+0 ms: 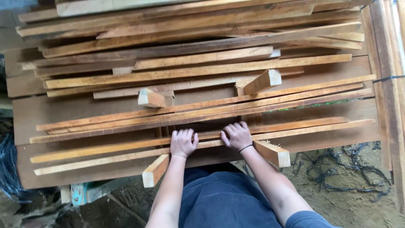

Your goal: Arrange and align wooden slats within the slots of a wooden rack.

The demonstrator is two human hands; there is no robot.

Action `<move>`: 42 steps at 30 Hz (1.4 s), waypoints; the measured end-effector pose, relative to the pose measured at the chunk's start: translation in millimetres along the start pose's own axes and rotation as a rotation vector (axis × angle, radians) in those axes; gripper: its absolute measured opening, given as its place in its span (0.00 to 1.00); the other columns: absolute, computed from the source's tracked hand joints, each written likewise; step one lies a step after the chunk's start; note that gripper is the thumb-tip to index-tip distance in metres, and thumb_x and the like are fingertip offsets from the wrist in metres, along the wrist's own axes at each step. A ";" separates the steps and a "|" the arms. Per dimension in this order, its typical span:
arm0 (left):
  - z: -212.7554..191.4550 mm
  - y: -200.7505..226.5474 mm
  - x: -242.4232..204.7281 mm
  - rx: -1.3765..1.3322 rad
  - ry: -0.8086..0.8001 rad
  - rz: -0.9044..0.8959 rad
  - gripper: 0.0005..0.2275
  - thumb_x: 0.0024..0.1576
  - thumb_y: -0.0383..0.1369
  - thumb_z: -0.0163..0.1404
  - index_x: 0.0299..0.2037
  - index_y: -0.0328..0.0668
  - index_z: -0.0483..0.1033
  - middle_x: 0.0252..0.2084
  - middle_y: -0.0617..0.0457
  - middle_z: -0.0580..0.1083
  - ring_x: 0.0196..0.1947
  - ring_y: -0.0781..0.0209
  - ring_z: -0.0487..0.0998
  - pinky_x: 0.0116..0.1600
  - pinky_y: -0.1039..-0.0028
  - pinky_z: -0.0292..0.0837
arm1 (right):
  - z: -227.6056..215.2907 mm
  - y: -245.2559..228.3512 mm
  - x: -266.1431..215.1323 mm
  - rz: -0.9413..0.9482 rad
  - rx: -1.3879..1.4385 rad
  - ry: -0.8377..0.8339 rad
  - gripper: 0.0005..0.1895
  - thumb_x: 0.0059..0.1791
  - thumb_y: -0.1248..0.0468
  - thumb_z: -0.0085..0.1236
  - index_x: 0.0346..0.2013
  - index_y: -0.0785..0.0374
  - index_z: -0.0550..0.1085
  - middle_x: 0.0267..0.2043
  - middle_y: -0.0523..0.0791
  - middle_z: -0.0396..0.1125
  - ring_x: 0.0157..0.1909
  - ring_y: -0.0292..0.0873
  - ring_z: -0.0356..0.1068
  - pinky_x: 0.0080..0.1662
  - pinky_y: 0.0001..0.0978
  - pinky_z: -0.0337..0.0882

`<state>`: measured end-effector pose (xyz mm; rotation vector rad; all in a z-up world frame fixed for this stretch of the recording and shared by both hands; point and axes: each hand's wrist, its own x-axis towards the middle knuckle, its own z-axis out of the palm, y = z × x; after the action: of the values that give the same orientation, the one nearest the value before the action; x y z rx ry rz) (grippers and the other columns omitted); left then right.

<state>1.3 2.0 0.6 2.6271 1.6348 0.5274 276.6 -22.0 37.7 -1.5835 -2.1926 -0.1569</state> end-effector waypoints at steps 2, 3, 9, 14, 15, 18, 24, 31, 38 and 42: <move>-1.4 -0.5 1.7 0.014 0.010 -0.008 0.12 0.58 0.50 0.42 0.31 0.58 0.71 0.24 0.59 0.69 0.29 0.57 0.76 0.43 0.62 0.67 | -4.0 -0.4 5.9 -0.009 -0.001 0.006 0.12 0.50 0.48 0.48 0.29 0.47 0.73 0.25 0.39 0.64 0.30 0.41 0.69 0.46 0.38 0.67; -2.1 -0.1 1.7 0.026 0.024 -0.006 0.13 0.58 0.50 0.42 0.34 0.57 0.73 0.27 0.59 0.69 0.30 0.58 0.75 0.45 0.62 0.67 | -6.8 -1.5 6.4 -0.010 -0.008 0.017 0.11 0.49 0.48 0.48 0.30 0.47 0.73 0.26 0.39 0.64 0.31 0.42 0.68 0.47 0.38 0.66; 0.8 1.7 -5.2 -0.006 -0.051 -0.086 0.16 0.59 0.51 0.43 0.23 0.57 0.71 0.20 0.58 0.72 0.24 0.56 0.79 0.39 0.65 0.70 | 0.2 -4.7 -6.2 0.094 0.043 -0.113 0.11 0.45 0.50 0.53 0.26 0.48 0.77 0.22 0.39 0.70 0.28 0.42 0.73 0.43 0.36 0.69; -2.4 4.0 -6.4 -0.011 -0.073 -0.089 0.17 0.61 0.50 0.42 0.23 0.57 0.71 0.22 0.58 0.70 0.28 0.54 0.78 0.41 0.63 0.69 | -7.7 -8.3 -6.8 0.137 0.021 -0.156 0.16 0.49 0.45 0.51 0.29 0.49 0.77 0.26 0.40 0.70 0.34 0.43 0.74 0.47 0.37 0.68; -8.5 3.6 -2.6 0.000 -0.027 -0.071 0.15 0.60 0.48 0.43 0.23 0.58 0.69 0.22 0.60 0.68 0.30 0.57 0.76 0.41 0.64 0.69 | -7.7 -8.1 -3.2 0.083 0.000 -0.057 0.12 0.48 0.46 0.54 0.28 0.47 0.75 0.27 0.38 0.68 0.35 0.41 0.72 0.48 0.36 0.67; -19.1 8.6 -8.6 -0.005 0.037 -0.086 0.13 0.62 0.45 0.45 0.26 0.55 0.69 0.25 0.57 0.69 0.29 0.56 0.77 0.38 0.66 0.71 | -3.9 -3.4 -7.6 0.048 -0.059 -0.009 0.16 0.50 0.45 0.51 0.24 0.49 0.69 0.28 0.40 0.64 0.34 0.42 0.69 0.47 0.37 0.66; -18.8 6.7 -17.2 -0.025 -0.084 -0.114 0.16 0.64 0.46 0.43 0.25 0.54 0.73 0.21 0.55 0.74 0.26 0.53 0.81 0.37 0.62 0.73 | -10.2 -13.4 -16.6 0.209 0.028 -0.310 0.23 0.53 0.40 0.46 0.26 0.49 0.76 0.25 0.40 0.73 0.34 0.43 0.77 0.44 0.37 0.70; -26.0 3.9 -12.9 -0.098 -0.378 -0.194 0.23 0.66 0.48 0.34 0.30 0.49 0.79 0.27 0.51 0.80 0.33 0.48 0.83 0.44 0.58 0.74 | -7.6 -22.8 -14.4 0.288 -0.079 -0.377 0.26 0.53 0.35 0.40 0.27 0.44 0.77 0.28 0.36 0.75 0.37 0.40 0.77 0.46 0.35 0.66; -34.9 4.3 -4.0 -0.108 -0.502 -0.239 0.23 0.66 0.49 0.31 0.34 0.49 0.80 0.33 0.48 0.81 0.39 0.45 0.84 0.49 0.54 0.72 | -7.3 -23.6 -6.1 0.367 -0.056 -0.528 0.28 0.53 0.33 0.37 0.29 0.43 0.78 0.31 0.37 0.77 0.42 0.40 0.78 0.50 0.37 0.66; -30.8 4.8 -5.8 -0.115 -0.522 -0.229 0.24 0.66 0.49 0.30 0.35 0.49 0.80 0.33 0.50 0.81 0.39 0.46 0.83 0.50 0.55 0.72 | -7.6 -21.7 -7.6 0.393 -0.066 -0.594 0.29 0.52 0.31 0.35 0.27 0.42 0.77 0.29 0.36 0.76 0.42 0.40 0.77 0.51 0.38 0.65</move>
<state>-5.5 -10.6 28.9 2.1954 1.6297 -0.0695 260.5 -38.7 44.9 -2.2841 -2.2227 0.4142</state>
